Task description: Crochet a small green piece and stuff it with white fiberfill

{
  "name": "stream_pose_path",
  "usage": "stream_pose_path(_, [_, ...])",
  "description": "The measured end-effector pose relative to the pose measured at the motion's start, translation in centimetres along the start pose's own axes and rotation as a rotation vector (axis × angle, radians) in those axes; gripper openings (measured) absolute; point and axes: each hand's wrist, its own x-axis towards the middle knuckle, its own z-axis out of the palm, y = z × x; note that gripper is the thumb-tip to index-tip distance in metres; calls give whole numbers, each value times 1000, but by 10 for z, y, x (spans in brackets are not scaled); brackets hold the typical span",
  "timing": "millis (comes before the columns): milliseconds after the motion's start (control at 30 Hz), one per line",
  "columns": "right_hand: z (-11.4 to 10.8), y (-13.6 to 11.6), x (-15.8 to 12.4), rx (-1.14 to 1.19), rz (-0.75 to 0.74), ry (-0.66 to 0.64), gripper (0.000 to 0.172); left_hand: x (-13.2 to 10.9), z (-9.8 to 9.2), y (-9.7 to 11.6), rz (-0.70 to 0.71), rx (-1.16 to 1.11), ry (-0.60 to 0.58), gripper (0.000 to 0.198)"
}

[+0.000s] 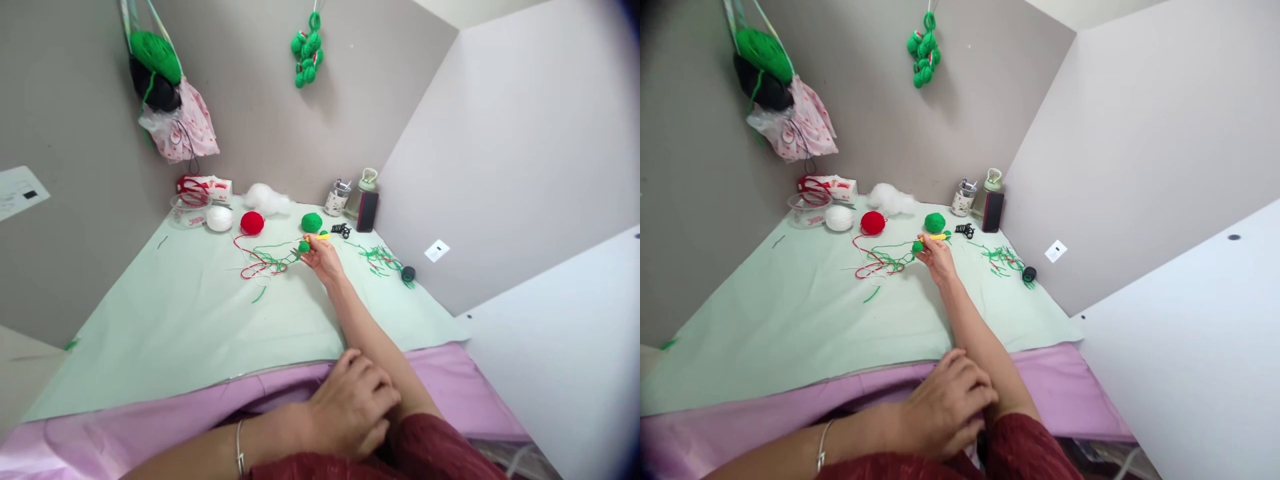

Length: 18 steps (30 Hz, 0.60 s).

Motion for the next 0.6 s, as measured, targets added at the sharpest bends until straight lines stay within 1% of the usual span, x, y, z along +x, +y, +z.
stream_pose_path(67, [0, 0, 0, -4, -5, 1, 23, 3, -7, -2, -107, 22, 116, 52])
stream_pose_path(100, [0, 1, 0, -7, -8, 2, 23, 4, -8, -3, -140, 30, 148, 59])
stream_pose_path(133, [0, 1, 0, -10, -10, 3, 23, 4, -9, -3, -158, 34, 160, 62])
stream_pose_path(233, [1, 3, -1, -22, -11, 3, 24, 0, -2, 2, -127, 8, 96, 59])
stream_pose_path(333, [1, 4, -1, -30, -9, 3, 25, -6, 3, 7, -45, -24, 6, 40])
stream_pose_path(367, [0, 4, -1, -31, -8, 3, 25, -7, 2, 7, -27, -38, -8, 34])
stream_pose_path(400, [0, 3, 0, -31, -7, 4, 24, -8, 0, 7, -29, -55, -1, 32])
stream_pose_path(433, [0, 3, 0, -31, -6, 6, 23, -8, -2, 5, -50, -72, 28, 36])
stream_pose_path(533, [-1, 1, 2, -32, -5, 14, 22, -7, -10, -2, -171, -88, 157, 60])
stream_pose_path(567, [-1, 1, 2, -33, -5, 17, 23, -7, -11, -5, -186, -86, 177, 65])
stream_pose_path(600, [-1, 0, 1, -35, -5, 21, 23, -7, -11, -6, -182, -89, 179, 65])
